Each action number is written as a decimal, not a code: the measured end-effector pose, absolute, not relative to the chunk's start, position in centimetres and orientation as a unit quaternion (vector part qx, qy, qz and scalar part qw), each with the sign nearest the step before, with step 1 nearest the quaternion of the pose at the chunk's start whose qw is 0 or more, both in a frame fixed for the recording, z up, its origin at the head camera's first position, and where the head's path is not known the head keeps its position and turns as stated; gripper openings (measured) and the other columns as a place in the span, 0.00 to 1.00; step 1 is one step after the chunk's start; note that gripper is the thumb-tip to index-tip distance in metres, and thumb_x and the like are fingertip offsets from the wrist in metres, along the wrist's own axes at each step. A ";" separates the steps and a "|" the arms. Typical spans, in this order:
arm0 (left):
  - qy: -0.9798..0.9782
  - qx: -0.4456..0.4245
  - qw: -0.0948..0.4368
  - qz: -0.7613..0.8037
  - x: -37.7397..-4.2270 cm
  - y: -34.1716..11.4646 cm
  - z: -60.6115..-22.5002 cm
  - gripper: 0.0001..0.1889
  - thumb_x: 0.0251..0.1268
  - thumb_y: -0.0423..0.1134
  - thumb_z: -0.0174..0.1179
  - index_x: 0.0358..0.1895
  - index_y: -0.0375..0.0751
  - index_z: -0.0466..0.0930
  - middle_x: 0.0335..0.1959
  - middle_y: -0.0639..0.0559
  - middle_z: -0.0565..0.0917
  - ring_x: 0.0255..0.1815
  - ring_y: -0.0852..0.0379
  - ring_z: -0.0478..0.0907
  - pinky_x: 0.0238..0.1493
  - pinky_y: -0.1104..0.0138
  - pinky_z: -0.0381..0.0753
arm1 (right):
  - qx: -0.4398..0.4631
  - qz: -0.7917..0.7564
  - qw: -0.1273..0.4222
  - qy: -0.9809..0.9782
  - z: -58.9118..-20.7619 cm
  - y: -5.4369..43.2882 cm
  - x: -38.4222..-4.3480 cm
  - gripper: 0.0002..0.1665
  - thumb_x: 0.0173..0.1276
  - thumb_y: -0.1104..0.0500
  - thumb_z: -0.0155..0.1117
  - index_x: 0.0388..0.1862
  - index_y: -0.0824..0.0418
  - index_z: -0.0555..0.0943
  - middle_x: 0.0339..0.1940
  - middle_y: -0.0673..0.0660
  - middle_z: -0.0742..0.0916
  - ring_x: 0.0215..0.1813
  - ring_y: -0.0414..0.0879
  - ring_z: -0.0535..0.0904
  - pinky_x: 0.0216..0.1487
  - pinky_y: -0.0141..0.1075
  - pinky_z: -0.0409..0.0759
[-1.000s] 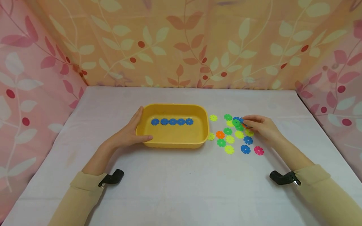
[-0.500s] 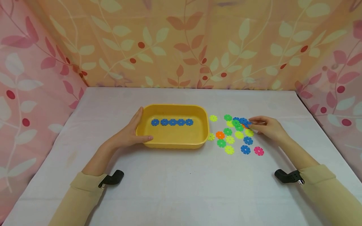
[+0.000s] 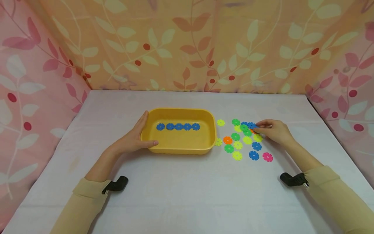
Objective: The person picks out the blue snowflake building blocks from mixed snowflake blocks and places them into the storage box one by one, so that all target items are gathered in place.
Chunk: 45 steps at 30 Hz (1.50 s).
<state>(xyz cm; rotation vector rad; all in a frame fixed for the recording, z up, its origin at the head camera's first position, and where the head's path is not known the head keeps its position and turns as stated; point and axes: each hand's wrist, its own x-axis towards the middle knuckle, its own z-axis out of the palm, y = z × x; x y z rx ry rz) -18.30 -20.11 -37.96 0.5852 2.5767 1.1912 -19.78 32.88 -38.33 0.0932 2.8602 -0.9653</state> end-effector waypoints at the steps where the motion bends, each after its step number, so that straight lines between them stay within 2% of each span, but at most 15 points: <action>1: 0.882 0.201 0.121 0.408 -18.3 -20.1 -38.0 0.64 0.55 0.51 0.71 0.77 0.49 0.23 0.79 0.53 0.29 0.78 0.53 0.27 0.74 0.47 0.36 | 0.031 -0.316 0.058 0.947 -38.3 32.8 -19.8 0.32 0.64 0.41 0.67 0.55 0.64 0.80 0.43 0.61 0.81 0.44 0.54 0.73 0.32 0.30 0.75; 12: 0.882 0.203 0.120 0.409 -18.4 -20.1 -37.9 0.64 0.56 0.51 0.71 0.77 0.48 0.23 0.79 0.52 0.28 0.78 0.53 0.27 0.74 0.47 0.36 | 0.017 -0.292 0.032 0.956 -38.3 32.3 -19.9 0.27 0.66 0.44 0.67 0.51 0.64 0.82 0.40 0.61 0.84 0.44 0.55 0.74 0.39 0.38 0.71; 23: 0.881 0.203 0.119 0.411 -18.4 -20.2 -38.1 0.63 0.55 0.51 0.71 0.78 0.49 0.23 0.79 0.53 0.28 0.78 0.53 0.27 0.74 0.47 0.36 | -0.003 -0.259 -0.012 0.966 -38.3 32.1 -19.6 0.23 0.63 0.48 0.70 0.45 0.66 0.84 0.35 0.60 0.85 0.39 0.54 0.75 0.36 0.38 0.73; 34: 0.881 0.204 0.119 0.411 -18.5 -20.2 -38.1 0.63 0.56 0.51 0.70 0.78 0.48 0.23 0.79 0.52 0.28 0.78 0.53 0.27 0.74 0.47 0.35 | 0.006 -0.265 -0.029 0.964 -38.4 31.7 -19.5 0.24 0.62 0.45 0.70 0.42 0.65 0.85 0.34 0.60 0.86 0.38 0.53 0.75 0.34 0.38 0.72; 41: 0.882 0.201 0.122 0.408 -18.4 -20.2 -38.1 0.63 0.56 0.52 0.70 0.78 0.48 0.23 0.79 0.53 0.28 0.78 0.53 0.27 0.74 0.47 0.35 | 0.045 -0.318 -0.032 0.947 -37.9 30.9 -19.4 0.30 0.63 0.36 0.65 0.45 0.62 0.85 0.39 0.60 0.85 0.43 0.53 0.72 0.33 0.36 0.73; 45: 0.884 0.200 0.122 0.405 -18.5 -20.2 -38.0 0.63 0.56 0.52 0.70 0.77 0.48 0.23 0.79 0.53 0.28 0.78 0.53 0.26 0.74 0.47 0.36 | 0.056 -0.354 -0.036 0.933 -37.6 29.8 -19.2 0.30 0.62 0.35 0.66 0.46 0.60 0.85 0.41 0.58 0.85 0.44 0.50 0.73 0.31 0.38 0.76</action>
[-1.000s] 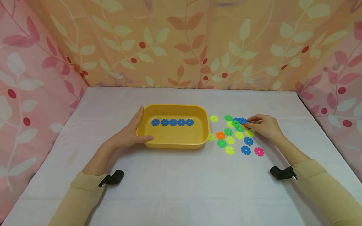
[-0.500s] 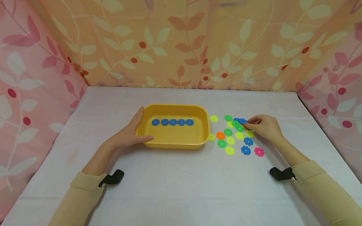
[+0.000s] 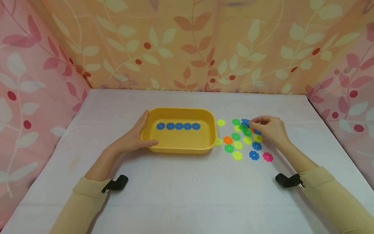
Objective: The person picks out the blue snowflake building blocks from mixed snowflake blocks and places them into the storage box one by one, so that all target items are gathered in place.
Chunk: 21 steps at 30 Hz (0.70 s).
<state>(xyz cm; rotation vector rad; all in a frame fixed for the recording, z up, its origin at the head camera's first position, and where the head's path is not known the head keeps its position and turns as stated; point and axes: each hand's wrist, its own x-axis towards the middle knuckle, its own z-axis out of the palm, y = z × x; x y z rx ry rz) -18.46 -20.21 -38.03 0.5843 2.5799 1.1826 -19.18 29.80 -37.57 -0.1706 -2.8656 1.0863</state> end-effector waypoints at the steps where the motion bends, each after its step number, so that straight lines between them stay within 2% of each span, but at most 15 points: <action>1: 0.884 0.200 0.122 0.405 -18.5 -20.2 -38.0 0.63 0.56 0.52 0.70 0.77 0.48 0.23 0.79 0.53 0.28 0.78 0.53 0.26 0.74 0.47 0.36 | -0.050 0.359 0.038 -0.931 -37.5 29.5 -19.1 0.29 0.62 0.36 0.66 0.46 0.60 0.85 0.41 0.58 0.85 0.44 0.50 0.73 0.31 0.38 0.76; 4: 0.883 0.201 0.122 0.406 -18.5 -20.2 -38.0 0.63 0.56 0.52 0.70 0.77 0.48 0.23 0.79 0.53 0.28 0.78 0.53 0.26 0.74 0.47 0.36 | -0.037 0.381 0.036 -0.923 -37.1 28.5 -18.9 0.29 0.62 0.37 0.66 0.47 0.59 0.85 0.41 0.57 0.86 0.44 0.49 0.74 0.31 0.35 0.77; 6: 0.882 0.202 0.122 0.407 -18.5 -20.2 -38.0 0.63 0.56 0.52 0.70 0.77 0.48 0.23 0.79 0.53 0.28 0.78 0.53 0.26 0.74 0.47 0.35 | -0.018 0.391 0.033 -0.920 -36.8 27.9 -18.7 0.30 0.63 0.36 0.65 0.48 0.60 0.85 0.42 0.58 0.85 0.46 0.50 0.74 0.34 0.31 0.75; 10: 0.882 0.204 0.121 0.407 -18.5 -20.2 -38.1 0.63 0.56 0.52 0.70 0.77 0.48 0.23 0.79 0.53 0.28 0.78 0.53 0.26 0.74 0.47 0.35 | 0.003 0.411 0.036 -0.911 -36.2 26.2 -18.4 0.28 0.62 0.37 0.67 0.47 0.59 0.85 0.43 0.57 0.85 0.48 0.48 0.73 0.36 0.31 0.74; 12: 0.882 0.205 0.120 0.406 -18.5 -20.2 -38.1 0.63 0.56 0.52 0.70 0.77 0.48 0.23 0.79 0.52 0.28 0.78 0.53 0.26 0.74 0.47 0.35 | 0.019 0.420 0.039 -0.906 -35.9 25.3 -18.3 0.26 0.62 0.39 0.68 0.46 0.59 0.86 0.41 0.56 0.85 0.47 0.46 0.73 0.37 0.31 0.74; 14: 0.882 0.205 0.120 0.406 -18.5 -20.2 -38.1 0.63 0.56 0.52 0.70 0.77 0.47 0.23 0.79 0.52 0.28 0.78 0.53 0.26 0.74 0.47 0.35 | 0.034 0.439 0.035 -0.897 -35.7 24.5 -18.1 0.24 0.62 0.40 0.69 0.45 0.58 0.86 0.40 0.55 0.86 0.44 0.47 0.77 0.36 0.31 0.79; 18: 0.882 0.203 0.121 0.407 -18.5 -20.2 -38.1 0.63 0.56 0.52 0.70 0.77 0.47 0.22 0.79 0.52 0.28 0.78 0.53 0.26 0.74 0.47 0.35 | 0.068 0.471 0.021 -0.879 -35.1 22.8 -17.8 0.21 0.62 0.42 0.70 0.45 0.57 0.85 0.38 0.54 0.87 0.38 0.50 0.82 0.36 0.33 0.82; 21: 0.883 0.202 0.123 0.406 -18.5 -20.2 -38.1 0.64 0.56 0.52 0.70 0.77 0.47 0.22 0.79 0.52 0.28 0.78 0.52 0.26 0.74 0.47 0.35 | 0.092 0.488 0.013 -0.868 -34.9 21.4 -17.6 0.19 0.62 0.45 0.71 0.44 0.57 0.86 0.37 0.53 0.87 0.39 0.51 0.82 0.35 0.34 0.82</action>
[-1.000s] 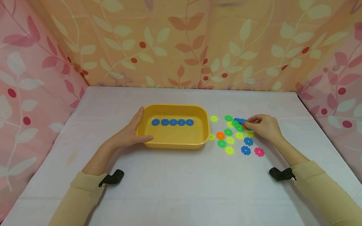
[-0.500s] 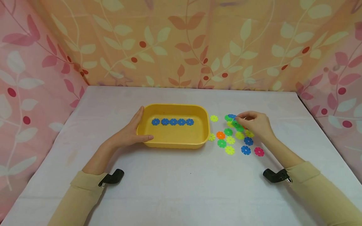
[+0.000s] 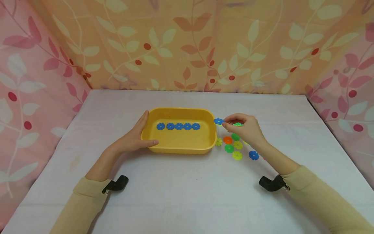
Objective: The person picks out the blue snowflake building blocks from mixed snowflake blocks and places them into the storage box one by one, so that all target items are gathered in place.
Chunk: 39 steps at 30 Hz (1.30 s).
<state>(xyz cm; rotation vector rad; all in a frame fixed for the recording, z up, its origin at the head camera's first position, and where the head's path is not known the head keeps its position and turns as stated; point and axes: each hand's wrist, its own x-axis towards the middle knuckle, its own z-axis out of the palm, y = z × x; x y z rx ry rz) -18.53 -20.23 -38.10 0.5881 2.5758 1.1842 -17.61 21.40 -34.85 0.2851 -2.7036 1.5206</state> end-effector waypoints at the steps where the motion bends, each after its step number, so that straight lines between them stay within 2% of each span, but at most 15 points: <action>1: 0.883 0.201 0.123 0.406 -18.5 -20.2 -38.1 0.64 0.56 0.52 0.70 0.77 0.47 0.22 0.79 0.52 0.28 0.78 0.52 0.26 0.74 0.47 0.35 | 0.100 0.490 0.011 -0.866 -34.8 20.9 -17.6 0.19 0.62 0.46 0.71 0.43 0.58 0.86 0.36 0.52 0.87 0.40 0.50 0.81 0.36 0.34 0.82; 7: 0.882 0.200 0.122 0.408 -18.4 -20.2 -38.1 0.64 0.56 0.52 0.70 0.77 0.47 0.23 0.79 0.52 0.28 0.78 0.52 0.26 0.74 0.47 0.35 | 0.140 0.510 -0.012 -0.849 -34.4 18.1 -17.4 0.15 0.61 0.49 0.73 0.40 0.58 0.86 0.35 0.53 0.86 0.41 0.46 0.79 0.40 0.33 0.82; 17: 0.885 0.199 0.122 0.404 -18.4 -20.2 -38.1 0.63 0.56 0.53 0.70 0.77 0.48 0.22 0.79 0.52 0.28 0.78 0.53 0.26 0.74 0.47 0.35 | 0.220 0.501 -0.031 -0.837 -34.7 13.4 -17.9 0.08 0.56 0.55 0.77 0.33 0.56 0.87 0.29 0.50 0.86 0.35 0.45 0.80 0.36 0.36 0.83; 26: 0.884 0.197 0.121 0.406 -18.3 -20.2 -38.2 0.63 0.56 0.53 0.70 0.77 0.49 0.22 0.79 0.53 0.28 0.78 0.52 0.26 0.74 0.47 0.35 | 0.296 0.413 -0.059 -0.860 -35.6 9.7 -19.6 0.06 0.55 0.52 0.75 0.30 0.51 0.88 0.25 0.44 0.85 0.31 0.40 0.79 0.34 0.33 0.78; 33: 0.884 0.196 0.120 0.407 -18.4 -20.1 -38.4 0.63 0.57 0.53 0.70 0.78 0.49 0.23 0.79 0.54 0.28 0.78 0.53 0.26 0.74 0.47 0.35 | 0.342 0.322 -0.084 -0.879 -36.4 8.2 -20.7 0.07 0.55 0.51 0.75 0.28 0.51 0.86 0.24 0.42 0.84 0.30 0.37 0.79 0.34 0.30 0.78; 39: 0.887 0.194 0.119 0.403 -18.4 -20.2 -38.3 0.63 0.56 0.53 0.70 0.77 0.50 0.22 0.79 0.54 0.28 0.78 0.53 0.26 0.74 0.47 0.36 | 0.359 0.272 -0.134 -0.883 -36.9 7.7 -21.1 0.08 0.56 0.51 0.75 0.27 0.51 0.86 0.23 0.42 0.84 0.31 0.38 0.78 0.35 0.30 0.77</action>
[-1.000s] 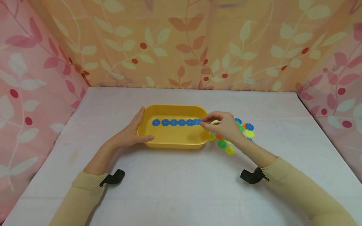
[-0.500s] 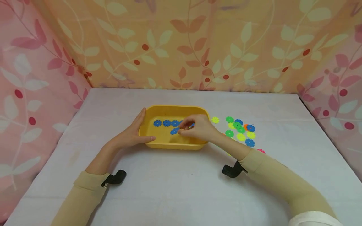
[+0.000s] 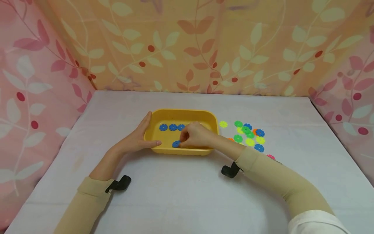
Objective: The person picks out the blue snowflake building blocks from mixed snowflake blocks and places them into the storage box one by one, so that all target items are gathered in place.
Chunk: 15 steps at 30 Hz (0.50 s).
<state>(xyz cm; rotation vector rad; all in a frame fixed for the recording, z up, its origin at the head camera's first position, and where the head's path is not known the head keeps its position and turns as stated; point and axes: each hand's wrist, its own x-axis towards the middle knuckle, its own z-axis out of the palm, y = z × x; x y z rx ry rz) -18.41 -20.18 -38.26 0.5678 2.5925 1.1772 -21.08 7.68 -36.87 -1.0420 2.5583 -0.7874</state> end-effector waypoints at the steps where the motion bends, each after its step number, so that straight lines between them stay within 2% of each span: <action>1: 0.887 0.194 0.119 0.402 -18.4 -20.2 -38.2 0.63 0.56 0.54 0.70 0.77 0.50 0.22 0.79 0.54 0.28 0.78 0.53 0.26 0.74 0.47 0.36 | -0.362 -0.270 0.140 0.881 -36.9 7.6 -21.1 0.08 0.57 0.51 0.75 0.27 0.52 0.86 0.23 0.42 0.84 0.31 0.38 0.78 0.35 0.30 0.77; 8: 0.886 0.192 0.121 0.405 -18.3 -20.2 -38.1 0.63 0.56 0.53 0.70 0.77 0.49 0.22 0.79 0.54 0.28 0.78 0.53 0.26 0.74 0.47 0.35 | -0.329 -0.304 0.177 0.876 -36.9 7.5 -21.1 0.07 0.59 0.52 0.74 0.31 0.54 0.87 0.25 0.43 0.85 0.33 0.39 0.78 0.38 0.31 0.77; 15: 0.886 0.188 0.125 0.404 -18.3 -20.1 -38.1 0.63 0.56 0.54 0.70 0.77 0.51 0.22 0.79 0.54 0.28 0.78 0.53 0.27 0.74 0.47 0.36 | -0.190 -0.406 0.292 0.845 -36.1 7.8 -20.8 0.09 0.64 0.56 0.70 0.41 0.59 0.87 0.33 0.50 0.88 0.38 0.44 0.81 0.42 0.31 0.79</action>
